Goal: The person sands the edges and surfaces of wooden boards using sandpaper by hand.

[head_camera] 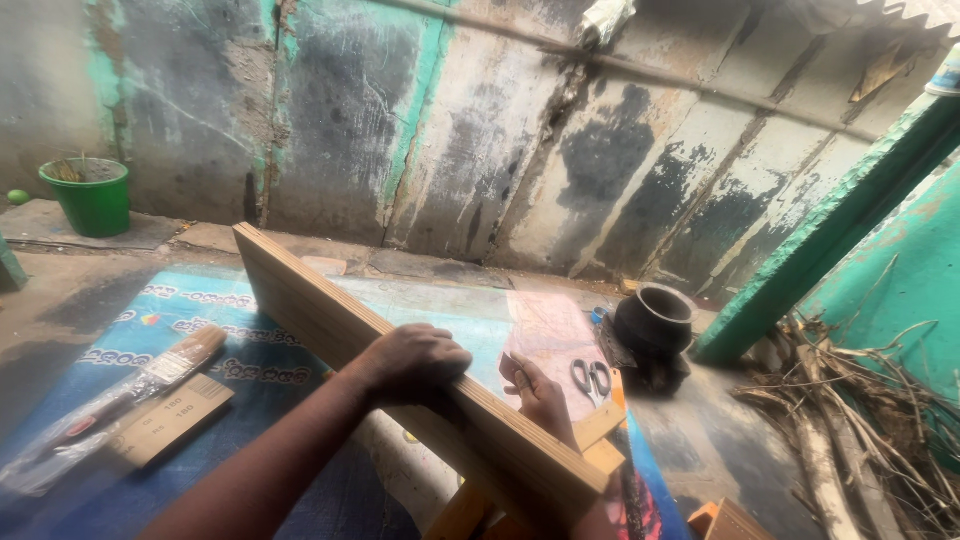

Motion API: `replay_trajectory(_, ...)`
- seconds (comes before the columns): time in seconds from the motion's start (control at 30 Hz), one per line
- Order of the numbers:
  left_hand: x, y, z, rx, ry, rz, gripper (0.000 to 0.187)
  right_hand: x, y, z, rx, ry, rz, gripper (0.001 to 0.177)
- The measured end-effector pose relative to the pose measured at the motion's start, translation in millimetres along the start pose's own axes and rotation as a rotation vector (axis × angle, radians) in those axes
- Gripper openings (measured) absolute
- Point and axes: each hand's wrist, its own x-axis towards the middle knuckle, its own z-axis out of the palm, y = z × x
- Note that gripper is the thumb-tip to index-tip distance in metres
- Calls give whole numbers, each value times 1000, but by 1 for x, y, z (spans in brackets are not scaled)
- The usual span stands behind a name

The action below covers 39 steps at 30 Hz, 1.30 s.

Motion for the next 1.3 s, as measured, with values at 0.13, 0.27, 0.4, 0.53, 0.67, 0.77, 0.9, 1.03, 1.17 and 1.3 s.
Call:
replay_trajectory(0.13, -16, -34, -7, -123, -39, -99, 55, 7, 8, 6, 16, -14, -79, 42)
replay_trajectory(0.27, -46, -74, -11, -119, 81, -219, 42, 7, 5, 4, -49, 0, -57, 41)
replay_trajectory(0.4, -62, -102, -4, -55, 56, -377, 17, 5, -2, 3, -22, 14, -118, 40)
replay_trajectory(0.53, -59, -112, 0, -28, -21, -472, 15, 2, -10, 3, -35, 57, -145, 39)
replay_trajectory(0.67, -40, -106, -10, 15, -106, -484, 16, 0, -13, 2, -62, 48, -132, 38)
replay_trajectory(0.77, -20, -93, -18, -95, -325, -568, 17, -1, -18, 3, -119, 17, -103, 37)
replay_trajectory(0.9, -5, -66, -11, -126, -282, -466, 19, -4, -22, 6, -350, -64, -16, 31)
replay_trajectory(1.03, 1, -59, -7, -43, -167, -410, 15, -3, -12, 5, -234, -30, -121, 34)
replay_trajectory(1.17, 12, -56, -19, -20, -34, -370, 17, 7, 8, 0, -65, -9, -88, 37)
replay_trajectory(1.3, 35, -46, -33, -105, -44, -487, 42, 21, 25, -26, -59, 182, -106, 37)
